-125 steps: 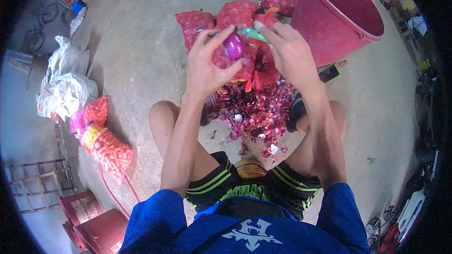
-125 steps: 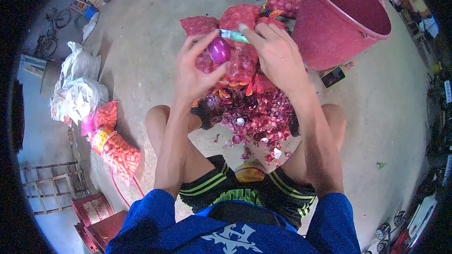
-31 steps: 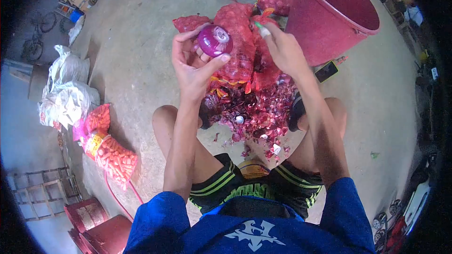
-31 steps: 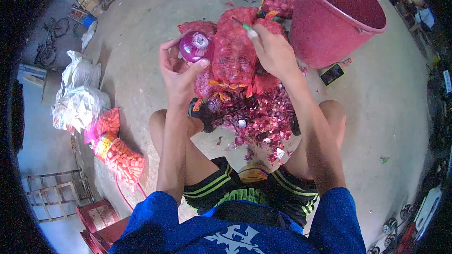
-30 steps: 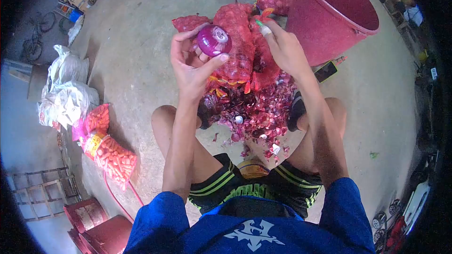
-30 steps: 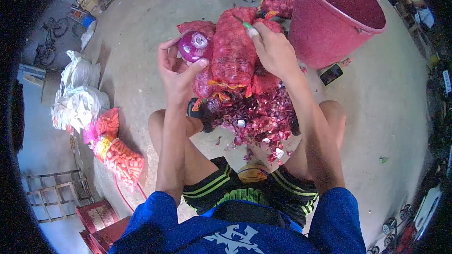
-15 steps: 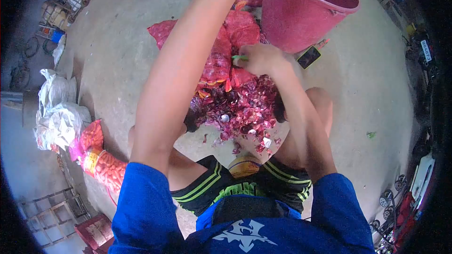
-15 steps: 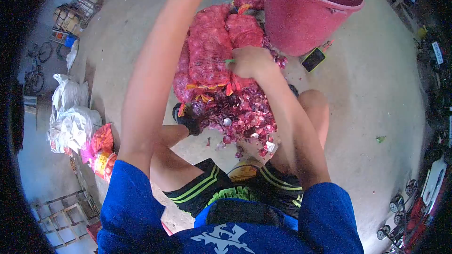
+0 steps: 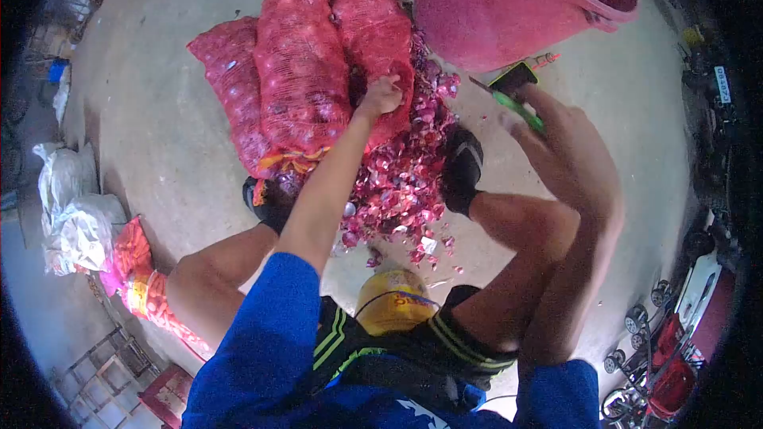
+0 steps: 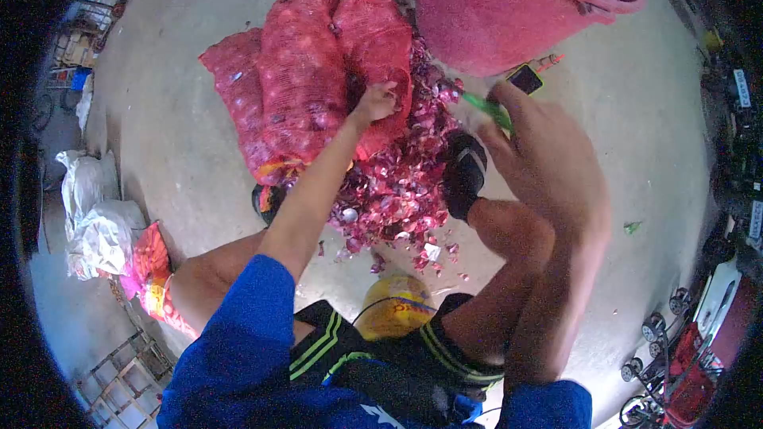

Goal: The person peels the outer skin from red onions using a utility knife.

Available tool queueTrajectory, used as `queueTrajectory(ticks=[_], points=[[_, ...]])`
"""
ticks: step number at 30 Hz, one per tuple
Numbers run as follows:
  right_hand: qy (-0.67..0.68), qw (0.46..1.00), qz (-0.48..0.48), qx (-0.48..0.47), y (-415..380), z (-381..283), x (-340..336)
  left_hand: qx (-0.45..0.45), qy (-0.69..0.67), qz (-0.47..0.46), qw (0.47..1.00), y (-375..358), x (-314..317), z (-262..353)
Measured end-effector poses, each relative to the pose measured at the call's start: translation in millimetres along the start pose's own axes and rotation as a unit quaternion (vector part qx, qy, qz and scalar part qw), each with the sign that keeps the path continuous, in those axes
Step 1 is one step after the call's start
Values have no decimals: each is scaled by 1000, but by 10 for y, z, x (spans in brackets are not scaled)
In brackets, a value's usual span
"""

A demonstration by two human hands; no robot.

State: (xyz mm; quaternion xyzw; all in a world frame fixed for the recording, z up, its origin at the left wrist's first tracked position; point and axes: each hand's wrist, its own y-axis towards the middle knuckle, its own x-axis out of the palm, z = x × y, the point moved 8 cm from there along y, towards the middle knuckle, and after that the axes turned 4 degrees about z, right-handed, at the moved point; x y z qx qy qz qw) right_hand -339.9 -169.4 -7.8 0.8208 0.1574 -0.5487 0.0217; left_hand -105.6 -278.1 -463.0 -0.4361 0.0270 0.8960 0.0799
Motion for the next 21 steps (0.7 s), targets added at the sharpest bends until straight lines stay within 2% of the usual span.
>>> queueTrajectory(ticks=[2,3,5,6,7,8,10,12,13,15,16,19,21], points=[[5,1000,-14,22,35,-28,-23,72,107,34,991,138,160,236],[14,999,-24,43,57,3,-19,-32,77,60,995,294,206,110],[13,997,-36,63,109,89,11,-139,42,81,986,513,417,-206],[16,996,-44,81,136,132,30,4,121,119,986,656,466,-182],[15,995,-50,80,184,119,20,73,158,134,976,778,572,-341],[3,990,-63,125,224,157,10,141,197,154,958,882,688,-506],[-15,982,-77,170,349,196,5,46,314,-2,948,1199,951,-1046],[-23,974,-112,193,431,211,35,-6,289,-62,955,1263,975,-1218],[-28,974,-112,197,471,199,18,-23,282,-78,956,1277,975,-1263],[46,988,-79,125,601,57,-44,-34,273,-85,958,1266,979,-1284],[28,976,-127,172,632,165,21,-38,271,-84,958,1257,968,-1282],[49,969,-142,198,718,133,13,-30,261,-80,962,1323,914,-1222],[23,977,-135,164,709,66,8,-17,247,-72,966,1357,851,-1192]])
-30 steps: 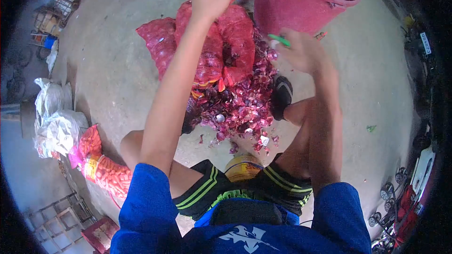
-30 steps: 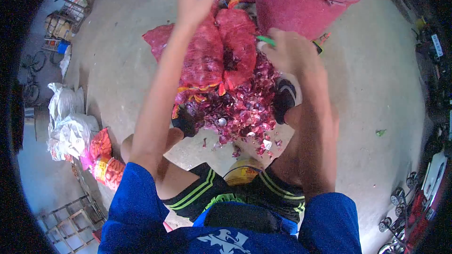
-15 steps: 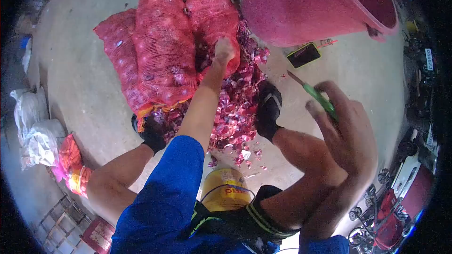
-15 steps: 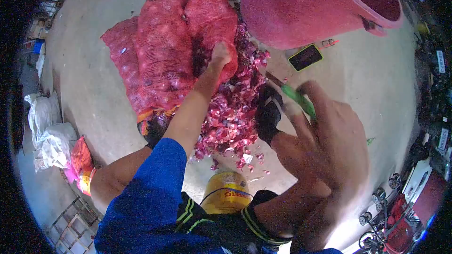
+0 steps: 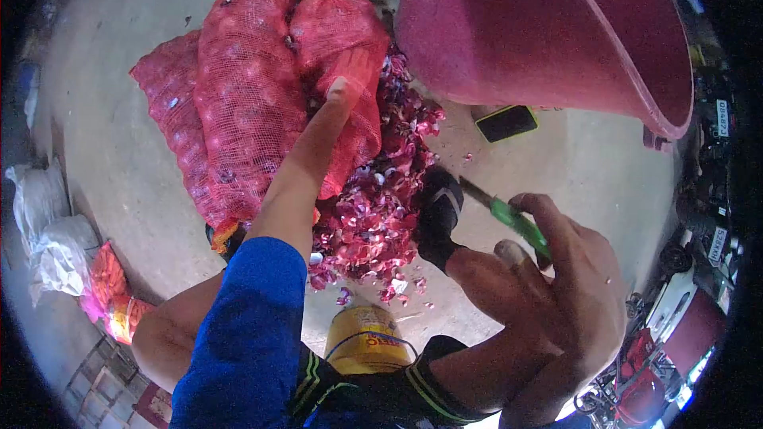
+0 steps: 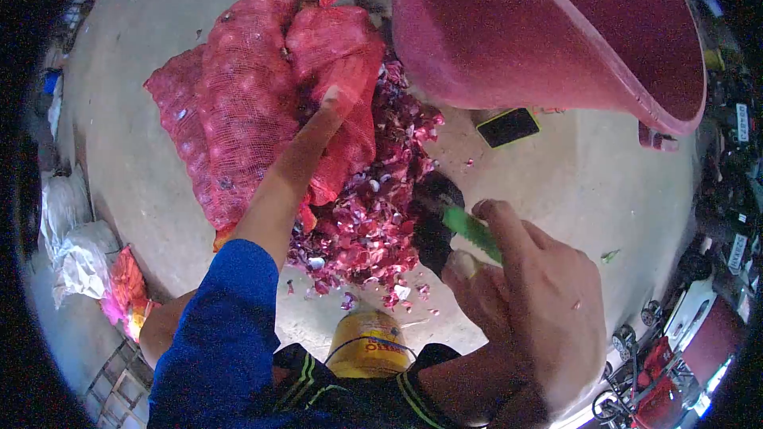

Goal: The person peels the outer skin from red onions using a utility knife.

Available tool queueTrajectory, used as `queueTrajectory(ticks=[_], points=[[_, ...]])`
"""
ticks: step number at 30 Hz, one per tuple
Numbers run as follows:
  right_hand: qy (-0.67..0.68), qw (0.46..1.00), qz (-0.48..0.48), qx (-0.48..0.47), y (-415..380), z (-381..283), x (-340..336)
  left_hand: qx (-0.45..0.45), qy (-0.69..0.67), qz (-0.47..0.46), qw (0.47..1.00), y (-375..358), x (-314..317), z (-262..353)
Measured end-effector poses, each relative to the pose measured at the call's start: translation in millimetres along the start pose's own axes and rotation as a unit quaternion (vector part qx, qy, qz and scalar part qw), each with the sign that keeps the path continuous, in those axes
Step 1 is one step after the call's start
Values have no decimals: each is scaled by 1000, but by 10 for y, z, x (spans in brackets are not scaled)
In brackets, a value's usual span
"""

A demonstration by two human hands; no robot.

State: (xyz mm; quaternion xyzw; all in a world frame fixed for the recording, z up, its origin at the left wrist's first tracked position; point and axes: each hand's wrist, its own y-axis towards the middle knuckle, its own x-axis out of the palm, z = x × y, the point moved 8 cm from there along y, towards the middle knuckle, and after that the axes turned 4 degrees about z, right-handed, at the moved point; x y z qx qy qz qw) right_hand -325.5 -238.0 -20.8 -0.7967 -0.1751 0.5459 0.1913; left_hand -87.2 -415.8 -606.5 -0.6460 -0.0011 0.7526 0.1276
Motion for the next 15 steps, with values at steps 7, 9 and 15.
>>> queueTrajectory(ticks=[7,9,15], points=[[4,998,-26,-55,-86,-69,96,29,-15,36,999,78,-276,-59],[-18,997,-19,-75,-146,-85,136,24,8,-4,1000,149,-177,-48],[-23,995,-29,-93,-320,-15,198,117,53,-183,975,-568,-534,332]])
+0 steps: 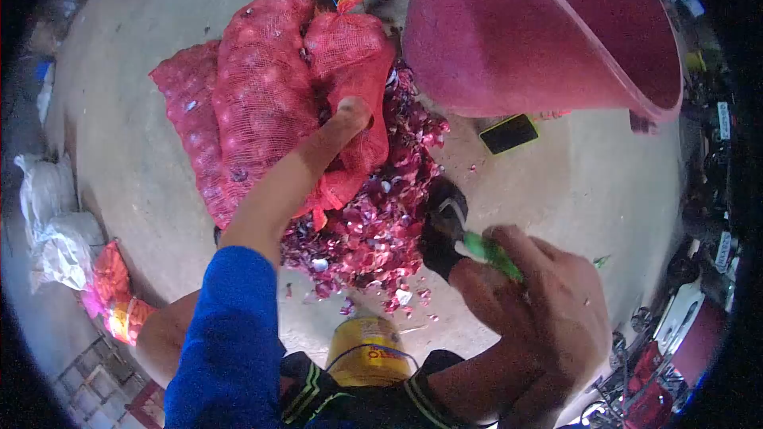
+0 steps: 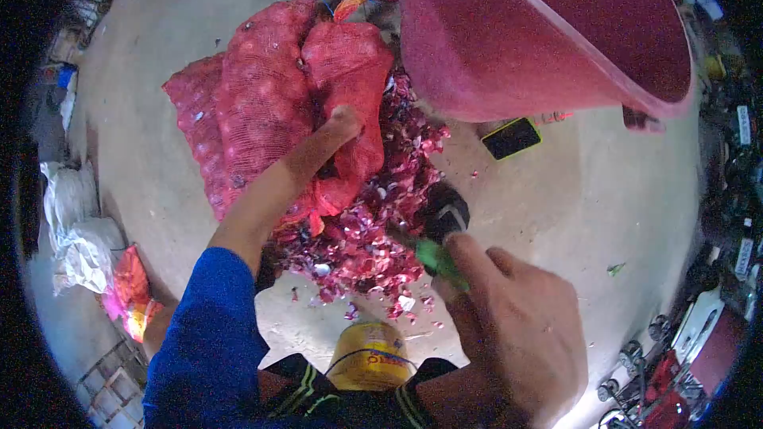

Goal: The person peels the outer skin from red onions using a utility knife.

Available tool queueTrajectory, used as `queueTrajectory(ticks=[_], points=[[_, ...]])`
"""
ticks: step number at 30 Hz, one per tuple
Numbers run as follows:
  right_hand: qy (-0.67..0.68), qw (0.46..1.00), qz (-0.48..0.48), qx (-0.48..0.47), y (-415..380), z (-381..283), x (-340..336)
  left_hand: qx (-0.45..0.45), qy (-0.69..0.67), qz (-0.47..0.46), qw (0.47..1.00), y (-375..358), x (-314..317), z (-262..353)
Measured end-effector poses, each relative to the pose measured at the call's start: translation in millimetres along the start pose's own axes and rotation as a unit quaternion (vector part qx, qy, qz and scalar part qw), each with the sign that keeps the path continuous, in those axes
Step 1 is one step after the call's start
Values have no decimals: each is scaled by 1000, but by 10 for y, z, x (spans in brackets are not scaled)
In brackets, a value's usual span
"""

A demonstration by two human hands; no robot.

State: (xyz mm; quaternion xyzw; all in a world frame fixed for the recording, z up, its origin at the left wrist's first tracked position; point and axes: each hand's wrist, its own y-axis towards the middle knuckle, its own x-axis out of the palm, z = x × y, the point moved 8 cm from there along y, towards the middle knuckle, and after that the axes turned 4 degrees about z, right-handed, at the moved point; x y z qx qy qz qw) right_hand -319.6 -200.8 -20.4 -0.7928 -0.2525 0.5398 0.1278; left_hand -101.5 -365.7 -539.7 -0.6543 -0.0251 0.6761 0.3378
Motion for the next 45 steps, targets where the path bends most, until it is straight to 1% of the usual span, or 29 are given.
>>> queueTrajectory(ticks=[1,3,5,8,10,11,12,13,14,15,17,18,19,21,22,24,26,27,28,29,30,31,33,35,37,39,41,43,45], points=[[7,1000,6,-2,-13,-5,-10,24,-10,-35,999,-267,-117,106],[17,1000,23,-13,-47,-26,-61,62,-89,-20,994,-843,-580,292],[31,998,30,-35,-103,-68,-70,125,-240,84,959,-1626,-1235,532],[71,985,115,-104,-269,-265,-191,112,-248,142,952,-2669,-2041,662],[122,964,164,-169,-309,-337,-148,139,-513,169,830,-3254,-2558,707],[148,950,185,-202,-361,-432,-159,135,-503,176,835,-3542,-2777,776],[171,935,205,-236,-419,-524,-169,75,-652,148,740,-3800,-2900,784],[220,923,194,-247,-475,-628,-156,13,-779,117,616,-4055,-2952,806],[265,910,183,-260,-519,-727,-145,11,-836,106,538,-4252,-3082,819],[266,906,184,-271,-540,-813,-118,10,-832,117,542,-4465,-3166,863],[296,882,207,-302,-584,-981,-68,13,-781,234,579,-4897,-3335,893],[297,881,203,-307,-603,-1108,-51,27,-725,335,602,-5124,-3445,915],[293,879,202,-318,-648,-1227,-38,28,-721,345,600,-5260,-3406,961],[270,887,180,-329,-715,-1448,64,27,-743,432,511,-5572,-3288,910],[264,886,175,-338,-708,-1527,151,13,-778,430,458,-5660,-3213,901],[243,845,203,-430,-745,-1713,307,14,-766,466,443,-5794,-3065,836],[234,835,210,-452,-742,-1833,464,24,-731,518,443,-5936,-3021,843],[228,825,218,-468,-808,-1906,477,24,-734,519,438,-5973,-2976,832],[224,829,214,-467,-850,-1945,483,32,-775,493,394,-5971,-2892,808],[241,849,157,-444,-841,-1980,525,40,-812,465,350,-5962,-2816,776],[258,864,104,-420,-835,-2017,564,75,-809,442,379,-5962,-2863,762],[255,865,106,-420,-841,-2037,567,79,-810,442,378,-5976,-2859,723],[263,853,122,-434,-846,-2050,584,111,-891,359,253,-5915,-2815,742],[268,849,124,-437,-817,-2042,640,128,-887,357,264,-5943,-2876,777],[277,845,128,-439,-833,-2061,630,138,-854,392,312,-6016,-2963,814],[256,817,164,-490,-974,-2120,579,150,-838,403,335,-6038,-2979,866],[253,826,161,-476,-1030,-2147,582,162,-822,412,357,-6024,-3002,928],[251,834,158,-465,-1014,-2108,611,97,-818,430,370,-5978,-2950,901],[183,804,241,-512,-1096,-2102,587,82,-801,444,393,-5966,-2950,887]])
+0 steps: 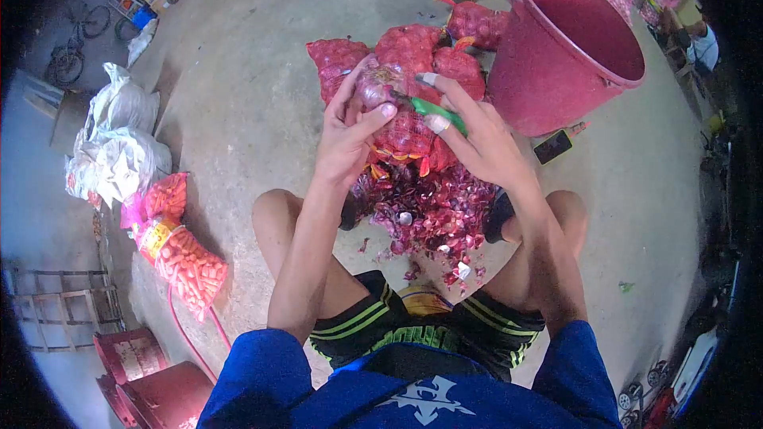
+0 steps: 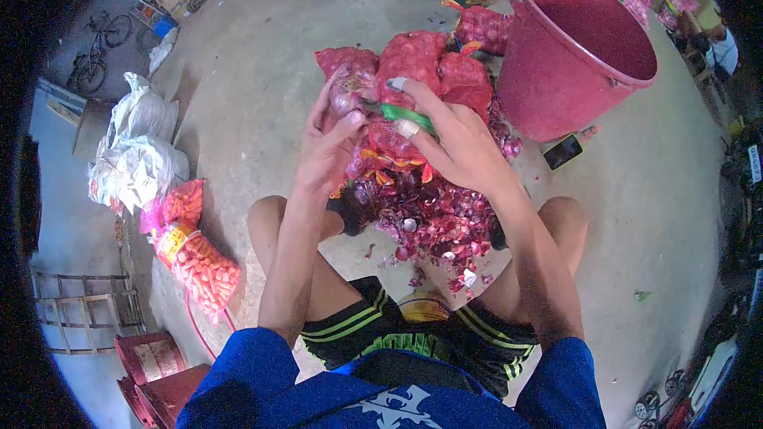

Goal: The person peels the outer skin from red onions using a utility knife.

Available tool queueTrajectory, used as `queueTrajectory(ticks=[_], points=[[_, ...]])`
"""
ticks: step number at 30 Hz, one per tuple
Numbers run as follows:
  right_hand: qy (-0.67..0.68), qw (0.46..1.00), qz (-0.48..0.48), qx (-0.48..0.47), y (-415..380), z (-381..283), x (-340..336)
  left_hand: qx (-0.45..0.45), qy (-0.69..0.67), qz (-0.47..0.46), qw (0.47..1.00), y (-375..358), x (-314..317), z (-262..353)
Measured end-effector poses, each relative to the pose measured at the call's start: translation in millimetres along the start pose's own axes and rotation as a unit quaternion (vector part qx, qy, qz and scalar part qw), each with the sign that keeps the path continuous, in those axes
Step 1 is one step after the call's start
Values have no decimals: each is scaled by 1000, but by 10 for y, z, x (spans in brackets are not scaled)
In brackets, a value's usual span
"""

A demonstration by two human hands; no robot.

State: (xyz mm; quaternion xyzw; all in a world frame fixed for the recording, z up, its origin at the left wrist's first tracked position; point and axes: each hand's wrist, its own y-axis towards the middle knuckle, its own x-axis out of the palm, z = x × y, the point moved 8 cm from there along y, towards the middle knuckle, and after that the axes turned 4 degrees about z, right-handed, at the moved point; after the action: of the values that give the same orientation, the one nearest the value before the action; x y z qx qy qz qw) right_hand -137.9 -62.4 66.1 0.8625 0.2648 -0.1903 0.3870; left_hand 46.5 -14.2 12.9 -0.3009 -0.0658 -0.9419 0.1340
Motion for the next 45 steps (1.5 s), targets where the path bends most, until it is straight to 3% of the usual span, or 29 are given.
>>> queueTrajectory(ticks=[3,16,25,29,32,34,36,38,40,43,45], points=[[-20,997,-17,66,-19,87,-33,28,46,-1,999,2,47,39],[-18,998,-34,43,-50,96,-52,98,113,-49,987,34,243,101],[-19,999,-12,33,-20,201,-25,55,166,-75,982,69,169,112],[-38,997,-48,47,-12,235,7,37,168,-77,982,79,88,80],[-22,994,-79,74,-9,260,14,-34,140,-26,989,45,-6,-19],[5,991,-89,97,-17,281,34,84,188,-86,975,17,195,138],[7,998,-48,44,3,220,17,101,206,-70,971,-5,257,137],[-14,998,-46,50,-8,250,12,118,222,-53,966,-16,223,152],[-34,997,-47,54,13,241,-18,-49,100,-81,990,-19,98,-60],[27,990,-86,108,16,310,8,0,172,-101,980,-14,72,18],[29,997,-42,50,32,318,9,-16,114,-68,991,7,109,-13]])
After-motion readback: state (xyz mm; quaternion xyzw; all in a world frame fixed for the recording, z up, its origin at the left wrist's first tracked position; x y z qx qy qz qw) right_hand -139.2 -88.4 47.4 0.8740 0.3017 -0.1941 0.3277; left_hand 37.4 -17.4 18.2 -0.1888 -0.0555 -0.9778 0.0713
